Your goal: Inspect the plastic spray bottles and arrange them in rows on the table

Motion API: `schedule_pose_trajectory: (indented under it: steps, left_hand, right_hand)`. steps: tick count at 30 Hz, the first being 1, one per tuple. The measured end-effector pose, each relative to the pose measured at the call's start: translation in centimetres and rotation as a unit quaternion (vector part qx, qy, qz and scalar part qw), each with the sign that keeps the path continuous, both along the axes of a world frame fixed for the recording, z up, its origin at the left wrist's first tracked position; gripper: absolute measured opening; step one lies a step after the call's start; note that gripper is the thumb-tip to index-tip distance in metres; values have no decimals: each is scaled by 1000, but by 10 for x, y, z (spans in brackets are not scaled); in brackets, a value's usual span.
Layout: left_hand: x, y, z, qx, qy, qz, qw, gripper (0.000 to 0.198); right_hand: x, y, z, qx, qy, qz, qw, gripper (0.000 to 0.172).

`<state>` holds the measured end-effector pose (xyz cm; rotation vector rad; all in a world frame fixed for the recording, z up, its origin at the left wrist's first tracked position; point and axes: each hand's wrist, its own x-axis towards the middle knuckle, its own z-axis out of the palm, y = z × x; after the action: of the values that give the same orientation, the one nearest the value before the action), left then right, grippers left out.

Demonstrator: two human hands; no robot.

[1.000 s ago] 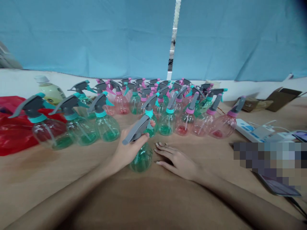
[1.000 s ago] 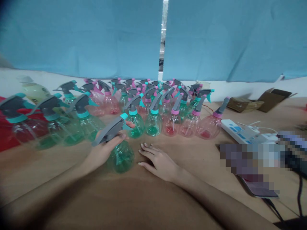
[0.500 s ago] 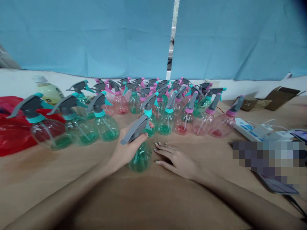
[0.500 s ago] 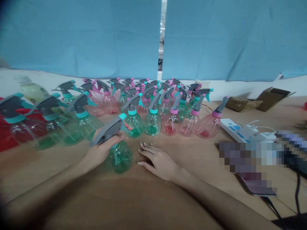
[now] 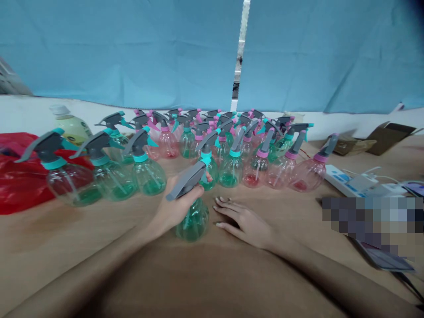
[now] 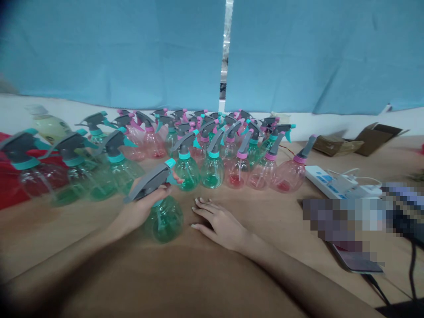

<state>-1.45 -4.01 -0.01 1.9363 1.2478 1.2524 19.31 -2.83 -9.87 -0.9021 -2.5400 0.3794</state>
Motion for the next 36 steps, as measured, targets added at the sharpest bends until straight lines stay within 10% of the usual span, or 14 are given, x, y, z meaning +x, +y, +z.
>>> schedule_pose_trajectory:
  steps: [36]
  left_hand:
    - [3,-1,-2,-15,7,17,1000,21]
  right_hand:
    - [-1,-2,0,-1,24,3,1000,49]
